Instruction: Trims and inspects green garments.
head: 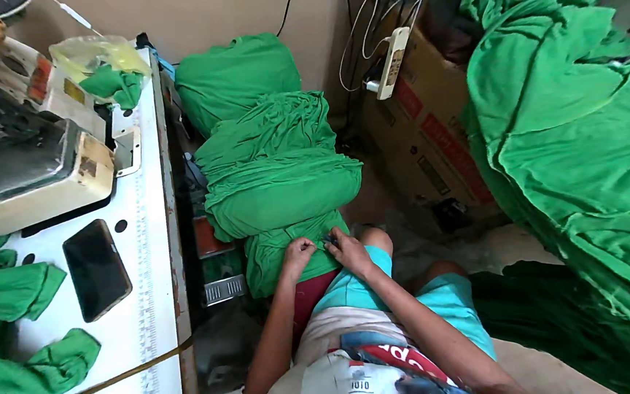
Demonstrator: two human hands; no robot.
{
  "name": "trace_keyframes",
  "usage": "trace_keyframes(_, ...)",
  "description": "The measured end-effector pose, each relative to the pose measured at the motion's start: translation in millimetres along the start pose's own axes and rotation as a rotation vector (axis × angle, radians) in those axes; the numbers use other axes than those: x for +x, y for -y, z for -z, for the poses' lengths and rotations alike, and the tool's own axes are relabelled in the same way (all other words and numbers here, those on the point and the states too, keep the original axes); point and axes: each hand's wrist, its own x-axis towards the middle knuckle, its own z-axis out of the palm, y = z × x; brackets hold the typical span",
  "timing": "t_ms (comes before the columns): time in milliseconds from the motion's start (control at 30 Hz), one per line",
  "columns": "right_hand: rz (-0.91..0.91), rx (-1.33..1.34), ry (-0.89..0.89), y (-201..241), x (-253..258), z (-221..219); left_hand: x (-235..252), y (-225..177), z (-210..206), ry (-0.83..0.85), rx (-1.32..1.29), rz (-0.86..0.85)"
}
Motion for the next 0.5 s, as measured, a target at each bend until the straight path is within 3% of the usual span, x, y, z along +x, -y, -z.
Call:
trace_keyframes(133,-0.016,0.149,-0.083,-6,2,1,-2,-23,-10,-0.038,0.145,0.118)
trace_keyframes(333,-0.099,0.085,-0.023,-4,6,2,0,-25,-24,-0.016,0.447,0.040)
trace_keyframes(500,-0.044,0.081,0.024,-5,3,5,-2,-15,-8,0.063,0.252,0.005)
